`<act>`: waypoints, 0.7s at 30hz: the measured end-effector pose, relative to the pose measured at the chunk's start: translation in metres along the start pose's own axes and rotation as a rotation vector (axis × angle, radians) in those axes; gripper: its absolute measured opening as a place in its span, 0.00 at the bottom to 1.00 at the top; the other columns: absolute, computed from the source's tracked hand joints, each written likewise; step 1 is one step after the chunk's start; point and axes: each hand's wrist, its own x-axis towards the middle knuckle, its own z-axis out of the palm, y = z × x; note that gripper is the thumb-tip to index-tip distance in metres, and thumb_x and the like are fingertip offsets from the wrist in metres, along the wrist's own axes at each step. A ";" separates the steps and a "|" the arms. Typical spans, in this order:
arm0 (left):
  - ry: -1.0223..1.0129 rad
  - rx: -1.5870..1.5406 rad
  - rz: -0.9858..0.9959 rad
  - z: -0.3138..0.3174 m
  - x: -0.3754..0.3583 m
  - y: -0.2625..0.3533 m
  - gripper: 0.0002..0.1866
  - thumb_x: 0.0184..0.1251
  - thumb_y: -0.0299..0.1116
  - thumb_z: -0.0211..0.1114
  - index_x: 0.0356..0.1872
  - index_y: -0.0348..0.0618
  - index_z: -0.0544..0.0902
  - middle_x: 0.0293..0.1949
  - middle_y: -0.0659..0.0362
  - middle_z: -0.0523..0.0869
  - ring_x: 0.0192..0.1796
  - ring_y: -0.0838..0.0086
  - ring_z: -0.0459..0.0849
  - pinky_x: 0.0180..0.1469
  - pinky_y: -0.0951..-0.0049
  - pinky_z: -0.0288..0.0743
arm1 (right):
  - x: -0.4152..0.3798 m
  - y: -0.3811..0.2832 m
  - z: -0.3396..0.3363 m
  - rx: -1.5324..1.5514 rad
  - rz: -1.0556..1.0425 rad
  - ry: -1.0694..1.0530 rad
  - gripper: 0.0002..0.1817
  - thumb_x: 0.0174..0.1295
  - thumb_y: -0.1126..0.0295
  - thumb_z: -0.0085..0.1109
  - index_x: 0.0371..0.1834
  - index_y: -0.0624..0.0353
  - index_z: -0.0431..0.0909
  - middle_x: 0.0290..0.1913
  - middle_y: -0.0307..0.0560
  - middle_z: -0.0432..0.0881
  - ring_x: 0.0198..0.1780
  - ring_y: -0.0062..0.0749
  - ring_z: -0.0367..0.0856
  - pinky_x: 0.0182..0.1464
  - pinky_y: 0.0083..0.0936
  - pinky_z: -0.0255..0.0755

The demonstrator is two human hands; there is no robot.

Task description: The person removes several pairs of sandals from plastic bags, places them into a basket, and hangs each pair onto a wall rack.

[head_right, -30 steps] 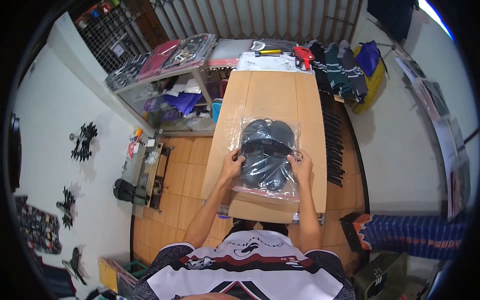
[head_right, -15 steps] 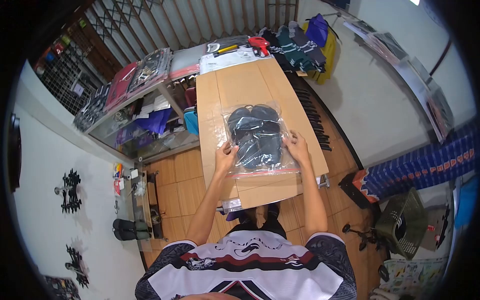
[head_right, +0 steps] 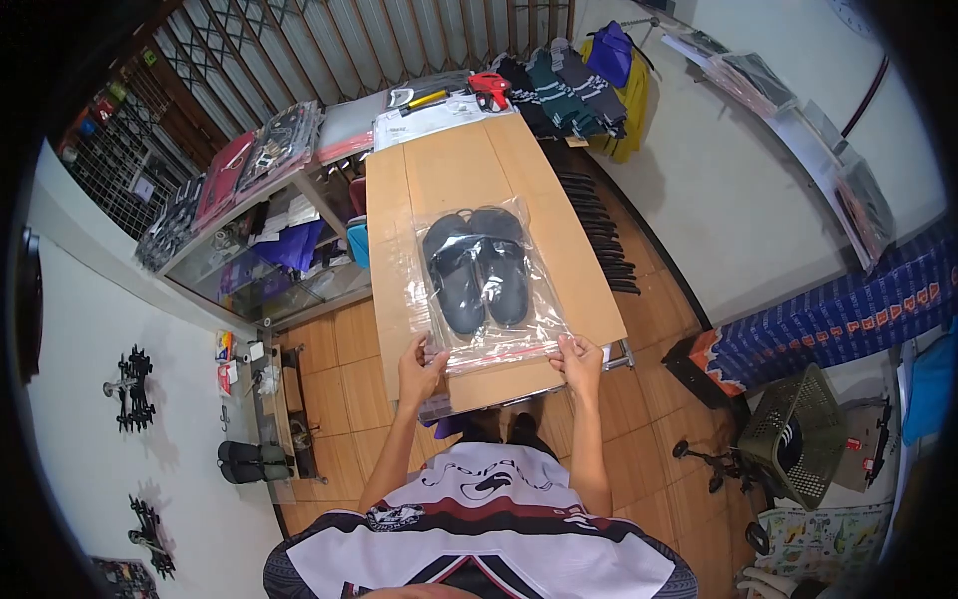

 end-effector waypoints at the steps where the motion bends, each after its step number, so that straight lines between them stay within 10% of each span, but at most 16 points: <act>1: -0.003 -0.037 -0.040 0.001 -0.005 0.006 0.31 0.64 0.24 0.73 0.67 0.26 0.71 0.39 0.54 0.87 0.37 0.75 0.86 0.39 0.77 0.81 | -0.001 -0.002 0.000 0.007 0.002 0.001 0.14 0.70 0.69 0.65 0.46 0.71 0.77 0.33 0.50 0.86 0.30 0.31 0.89 0.26 0.19 0.81; 21: 0.087 0.013 -0.032 0.008 -0.025 0.019 0.37 0.62 0.24 0.76 0.71 0.29 0.67 0.44 0.50 0.86 0.41 0.75 0.86 0.40 0.77 0.83 | -0.002 -0.002 -0.017 0.116 0.046 -0.159 0.11 0.76 0.66 0.57 0.46 0.65 0.75 0.41 0.54 0.86 0.39 0.36 0.90 0.41 0.26 0.87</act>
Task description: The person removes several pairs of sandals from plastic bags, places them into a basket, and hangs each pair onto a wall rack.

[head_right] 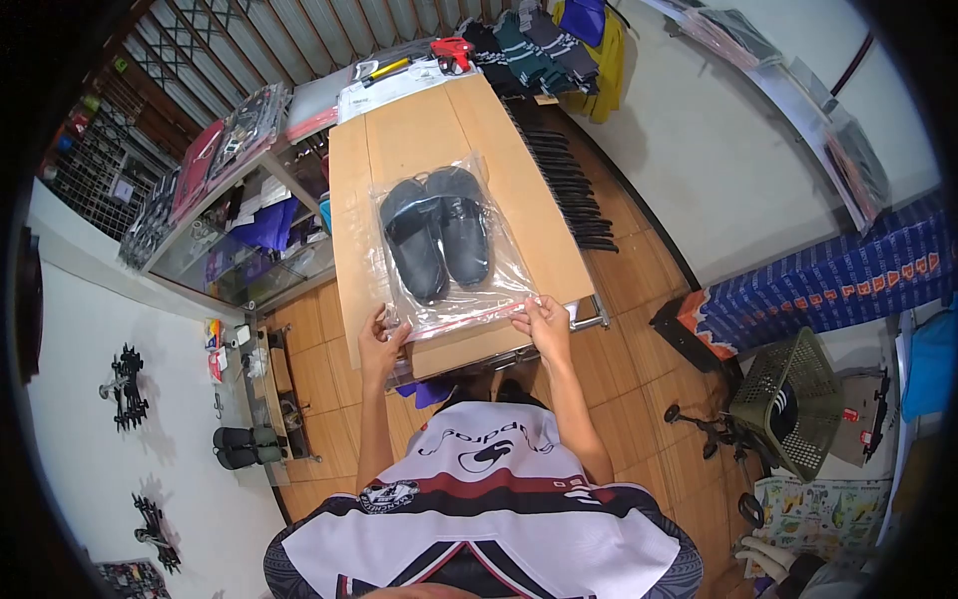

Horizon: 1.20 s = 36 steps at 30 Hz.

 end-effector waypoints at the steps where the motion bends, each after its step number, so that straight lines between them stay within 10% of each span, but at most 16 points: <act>1: -0.008 -0.048 -0.001 0.000 0.000 0.002 0.37 0.62 0.25 0.76 0.71 0.29 0.67 0.45 0.49 0.86 0.41 0.75 0.86 0.40 0.77 0.83 | 0.000 0.000 0.001 0.001 0.004 0.003 0.11 0.76 0.66 0.57 0.46 0.65 0.75 0.41 0.54 0.86 0.40 0.36 0.90 0.41 0.26 0.87; 4: -0.008 0.019 -0.073 0.002 -0.007 0.016 0.38 0.61 0.27 0.77 0.70 0.30 0.69 0.49 0.48 0.85 0.46 0.72 0.86 0.44 0.73 0.84 | -0.002 -0.003 0.002 0.010 0.015 0.005 0.11 0.76 0.67 0.56 0.47 0.66 0.75 0.43 0.55 0.86 0.41 0.37 0.90 0.42 0.26 0.87; 10: 0.373 0.651 0.448 0.043 -0.021 0.059 0.31 0.58 0.28 0.76 0.64 0.36 0.77 0.54 0.48 0.83 0.58 0.55 0.81 0.62 0.59 0.74 | -0.006 -0.006 0.003 -0.008 0.012 -0.044 0.13 0.76 0.70 0.55 0.53 0.71 0.76 0.46 0.57 0.86 0.44 0.38 0.90 0.46 0.25 0.87; 20: -0.283 0.266 0.524 0.131 -0.024 0.074 0.22 0.58 0.26 0.72 0.56 0.41 0.83 0.48 0.51 0.87 0.53 0.55 0.83 0.59 0.60 0.75 | -0.003 0.009 -0.001 0.019 -0.003 -0.063 0.13 0.75 0.70 0.58 0.54 0.68 0.80 0.46 0.51 0.88 0.43 0.32 0.90 0.46 0.24 0.85; 36: -0.379 0.412 0.591 0.153 -0.008 0.079 0.19 0.62 0.26 0.71 0.55 0.43 0.84 0.40 0.55 0.91 0.45 0.58 0.86 0.50 0.60 0.78 | -0.002 0.019 0.003 0.005 -0.119 -0.045 0.11 0.74 0.64 0.61 0.47 0.62 0.82 0.40 0.42 0.88 0.38 0.19 0.85 0.42 0.19 0.82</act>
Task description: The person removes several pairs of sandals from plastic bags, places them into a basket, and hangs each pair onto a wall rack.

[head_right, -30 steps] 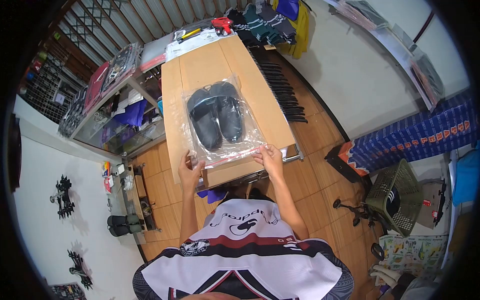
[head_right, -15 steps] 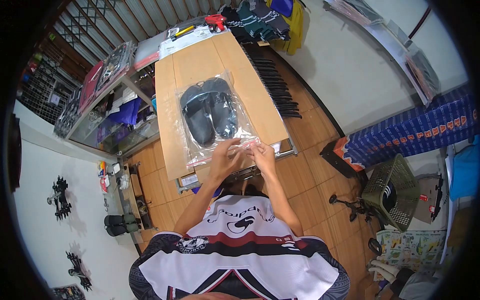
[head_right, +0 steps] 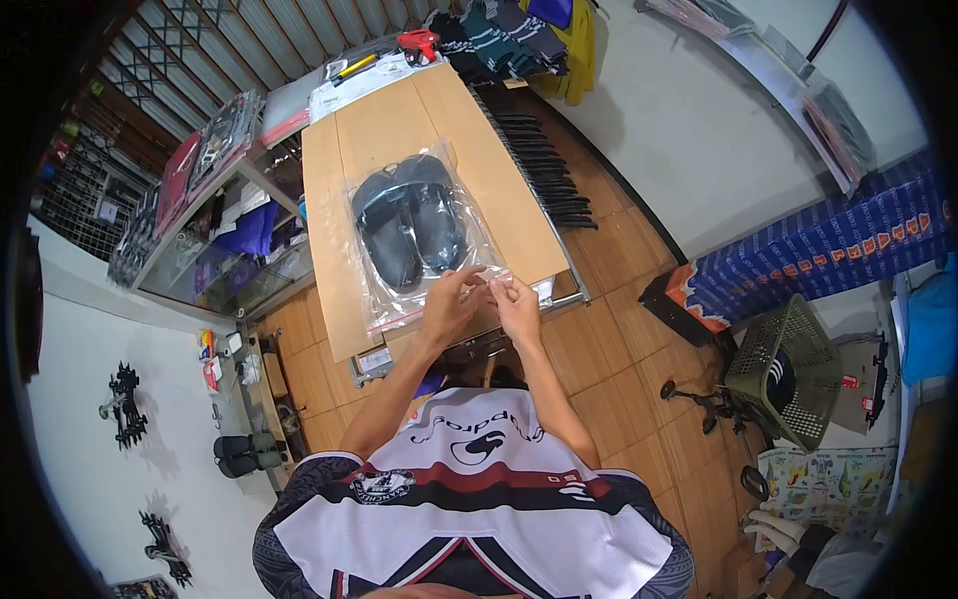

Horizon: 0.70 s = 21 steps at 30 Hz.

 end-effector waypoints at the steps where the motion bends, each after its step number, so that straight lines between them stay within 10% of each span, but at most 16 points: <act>1: -0.007 -0.008 -0.007 0.000 0.001 -0.001 0.19 0.62 0.26 0.70 0.55 0.43 0.83 0.40 0.55 0.91 0.44 0.58 0.86 0.50 0.60 0.78 | 0.000 0.002 -0.001 -0.010 -0.003 0.000 0.12 0.74 0.64 0.61 0.47 0.62 0.82 0.40 0.42 0.88 0.39 0.20 0.86 0.42 0.19 0.82; 16: -0.033 -0.162 -0.186 -0.003 0.010 0.005 0.13 0.66 0.24 0.68 0.49 0.39 0.78 0.33 0.48 0.88 0.37 0.55 0.87 0.38 0.60 0.77 | 0.001 0.009 -0.001 -0.036 -0.047 -0.043 0.12 0.75 0.65 0.60 0.47 0.64 0.82 0.39 0.44 0.89 0.37 0.22 0.87 0.41 0.19 0.82; 21: -0.002 -0.125 -0.149 0.002 0.011 -0.007 0.13 0.66 0.23 0.68 0.48 0.38 0.76 0.33 0.51 0.89 0.32 0.68 0.87 0.34 0.69 0.77 | 0.000 0.007 -0.003 -0.149 -0.055 -0.028 0.13 0.74 0.63 0.61 0.48 0.62 0.83 0.39 0.41 0.89 0.38 0.20 0.86 0.41 0.18 0.80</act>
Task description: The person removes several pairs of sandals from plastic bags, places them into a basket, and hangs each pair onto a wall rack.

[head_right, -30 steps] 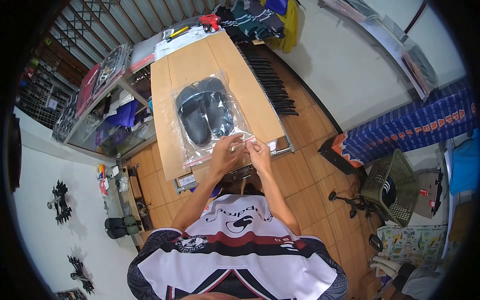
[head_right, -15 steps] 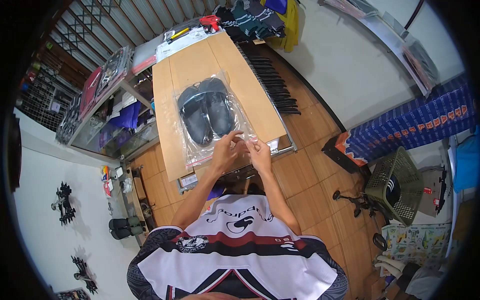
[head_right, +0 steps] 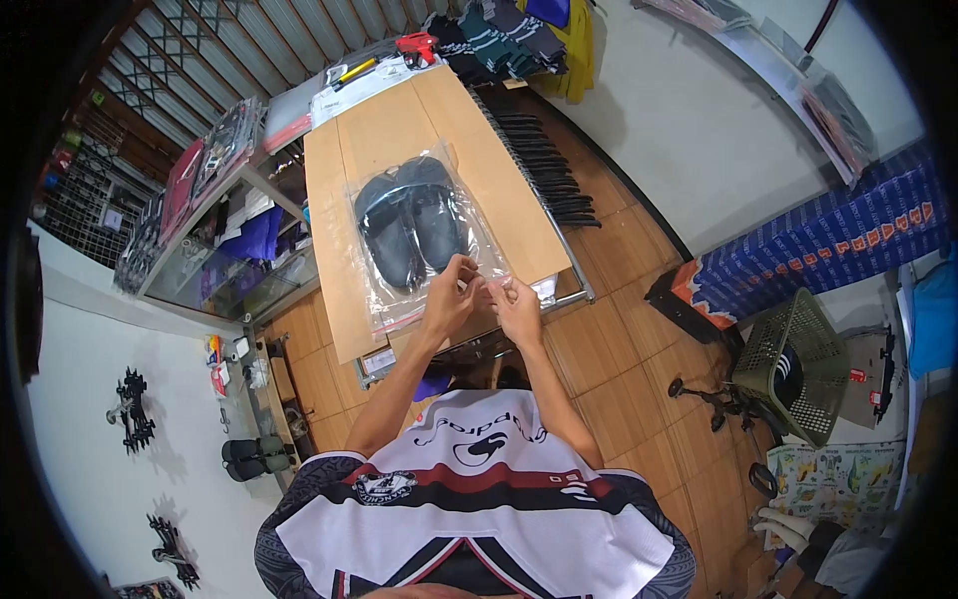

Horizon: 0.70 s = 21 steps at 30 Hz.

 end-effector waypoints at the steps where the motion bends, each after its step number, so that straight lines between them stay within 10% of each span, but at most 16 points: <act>1: 0.011 -0.002 0.001 0.001 0.000 -0.001 0.12 0.66 0.22 0.68 0.47 0.38 0.75 0.32 0.51 0.88 0.32 0.68 0.87 0.34 0.69 0.77 | 0.001 0.002 -0.001 -0.008 0.007 -0.002 0.13 0.74 0.62 0.61 0.49 0.62 0.83 0.40 0.41 0.89 0.38 0.19 0.86 0.41 0.17 0.80; 21: -0.095 0.029 0.101 0.000 -0.004 0.004 0.15 0.64 0.27 0.70 0.52 0.39 0.83 0.40 0.49 0.87 0.43 0.55 0.85 0.47 0.58 0.79 | 0.000 -0.005 0.002 0.109 0.008 0.037 0.07 0.77 0.69 0.52 0.42 0.60 0.77 0.38 0.44 0.87 0.36 0.25 0.88 0.38 0.23 0.85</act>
